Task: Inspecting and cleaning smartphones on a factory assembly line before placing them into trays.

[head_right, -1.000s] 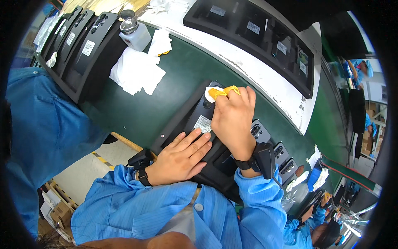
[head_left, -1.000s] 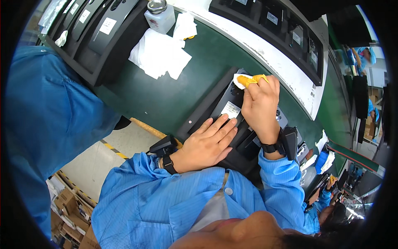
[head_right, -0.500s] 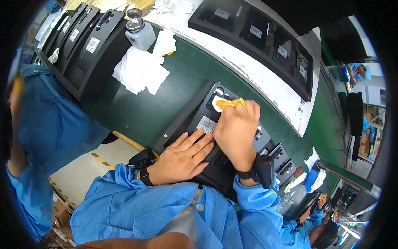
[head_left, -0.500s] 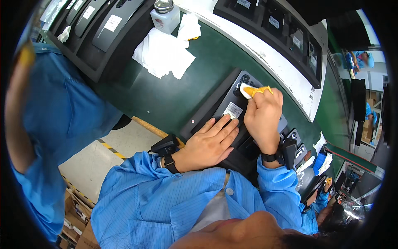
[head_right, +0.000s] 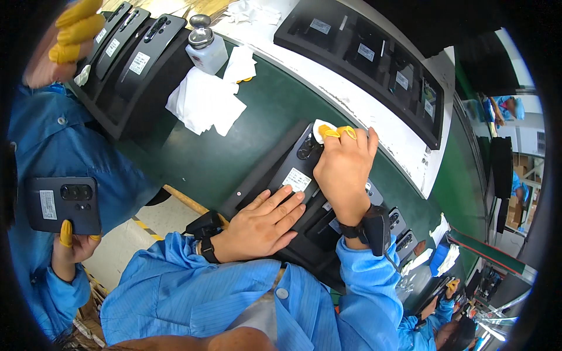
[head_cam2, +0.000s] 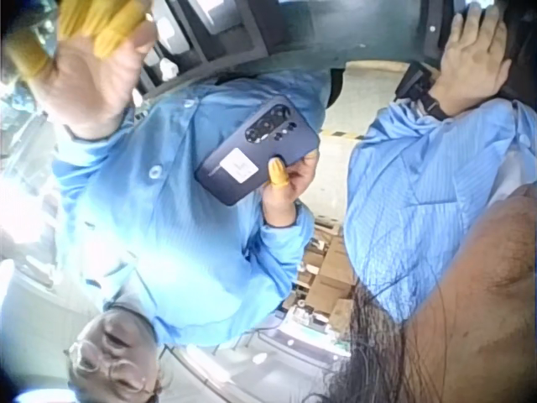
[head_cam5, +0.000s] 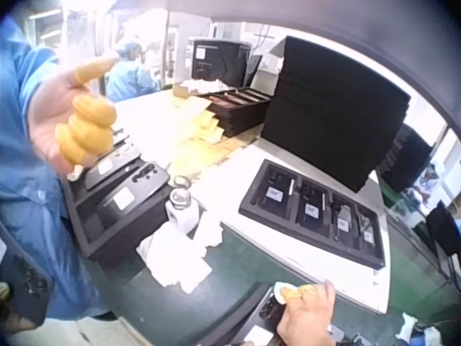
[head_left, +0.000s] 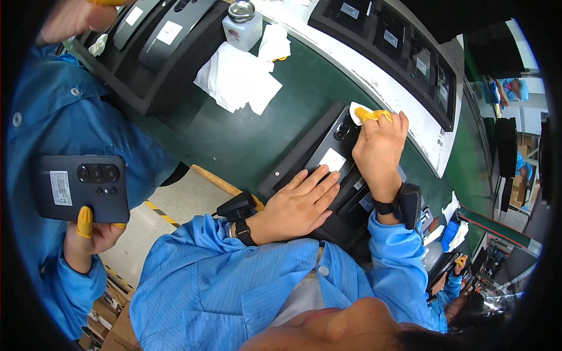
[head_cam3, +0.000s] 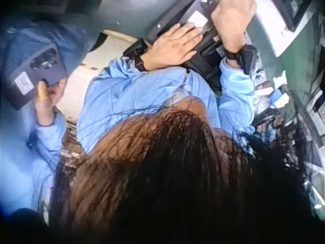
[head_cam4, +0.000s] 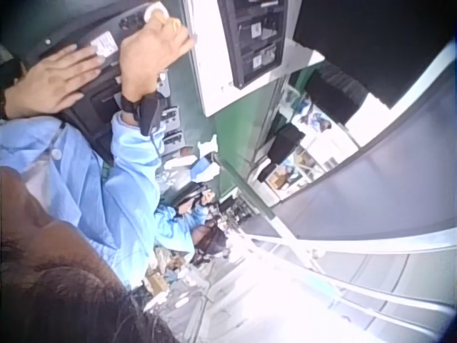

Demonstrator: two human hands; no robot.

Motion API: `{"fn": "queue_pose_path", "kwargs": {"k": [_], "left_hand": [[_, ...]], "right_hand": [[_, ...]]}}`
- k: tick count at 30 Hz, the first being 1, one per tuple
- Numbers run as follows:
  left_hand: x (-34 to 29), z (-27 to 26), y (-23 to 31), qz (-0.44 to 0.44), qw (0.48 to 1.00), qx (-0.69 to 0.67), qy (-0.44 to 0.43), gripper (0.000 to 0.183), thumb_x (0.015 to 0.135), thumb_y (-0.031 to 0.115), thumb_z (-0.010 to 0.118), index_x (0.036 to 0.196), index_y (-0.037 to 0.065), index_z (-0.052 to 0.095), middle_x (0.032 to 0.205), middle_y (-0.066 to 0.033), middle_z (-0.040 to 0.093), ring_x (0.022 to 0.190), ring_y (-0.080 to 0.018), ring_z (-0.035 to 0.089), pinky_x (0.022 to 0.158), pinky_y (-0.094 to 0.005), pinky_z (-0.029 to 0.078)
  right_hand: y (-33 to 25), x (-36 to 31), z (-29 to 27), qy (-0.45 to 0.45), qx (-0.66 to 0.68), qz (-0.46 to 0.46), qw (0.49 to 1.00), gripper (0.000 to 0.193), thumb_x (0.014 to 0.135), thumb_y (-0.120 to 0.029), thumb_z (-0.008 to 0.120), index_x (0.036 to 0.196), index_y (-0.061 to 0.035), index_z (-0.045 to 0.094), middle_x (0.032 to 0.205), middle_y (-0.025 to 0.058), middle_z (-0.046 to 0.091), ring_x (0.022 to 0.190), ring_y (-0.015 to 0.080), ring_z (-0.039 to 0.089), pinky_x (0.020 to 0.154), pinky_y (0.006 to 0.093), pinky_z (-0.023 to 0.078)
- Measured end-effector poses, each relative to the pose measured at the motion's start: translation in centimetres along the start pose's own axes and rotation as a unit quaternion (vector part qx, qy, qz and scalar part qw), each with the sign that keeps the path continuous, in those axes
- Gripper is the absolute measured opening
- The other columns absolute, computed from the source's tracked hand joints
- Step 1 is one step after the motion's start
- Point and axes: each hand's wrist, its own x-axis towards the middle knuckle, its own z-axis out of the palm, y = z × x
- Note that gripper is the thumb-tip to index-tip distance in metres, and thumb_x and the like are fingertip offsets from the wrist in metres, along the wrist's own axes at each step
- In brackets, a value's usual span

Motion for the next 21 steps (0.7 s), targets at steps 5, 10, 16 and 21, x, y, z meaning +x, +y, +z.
{"fn": "queue_pose_path", "kwargs": {"k": [5, 10, 16, 21], "left_hand": [[0.2, -0.1, -0.2, -0.001, 1.000, 0.007, -0.001, 0.051, 0.089, 0.032, 0.066, 0.130, 0.001, 0.061, 0.145, -0.0159, 0.052, 0.139, -0.0323, 0.044, 0.109, -0.0471, 0.039], [0.4, -0.4, -0.1, -0.003, 1.000, 0.009, 0.002, 0.051, 0.088, 0.032, 0.066, 0.130, 0.002, 0.061, 0.146, -0.0156, 0.051, 0.139, -0.0319, 0.043, 0.109, -0.0469, 0.040], [0.1, 0.0, -0.1, -0.011, 1.000, 0.023, -0.010, 0.050, 0.090, 0.034, 0.064, 0.131, 0.005, 0.061, 0.148, -0.0131, 0.049, 0.138, -0.0308, 0.044, 0.110, -0.0478, 0.039], [-0.6, 0.8, 0.3, -0.009, 1.000, 0.012, 0.007, 0.050, 0.090, 0.033, 0.065, 0.131, 0.006, 0.060, 0.149, -0.0128, 0.048, 0.141, -0.0298, 0.041, 0.113, -0.0467, 0.036]], "right_hand": [[-1.5, -1.5, -1.0, -0.030, -0.023, 0.036, 0.999, 0.016, 0.072, -0.001, 0.062, 0.084, -0.0017, 0.072, 0.085, 0.0147, 0.065, 0.088, 0.0339, 0.058, 0.102, 0.0553, 0.038], [-2.2, -1.9, -0.8, 0.004, 0.019, 0.064, 0.998, 0.011, 0.072, -0.002, 0.062, 0.080, -0.0011, 0.069, 0.083, 0.0157, 0.063, 0.087, 0.0345, 0.057, 0.100, 0.0544, 0.040], [-2.2, -0.4, -0.1, 0.026, 0.048, -0.001, 0.999, 0.017, 0.076, -0.001, 0.061, 0.089, -0.0028, 0.071, 0.088, 0.0130, 0.063, 0.090, 0.0336, 0.058, 0.099, 0.0538, 0.041], [-2.6, -1.7, -0.8, 0.014, -0.015, 0.028, 0.999, 0.021, 0.080, -0.001, 0.061, 0.098, -0.0037, 0.071, 0.089, 0.0131, 0.065, 0.091, 0.0327, 0.058, 0.102, 0.0544, 0.040]]}}
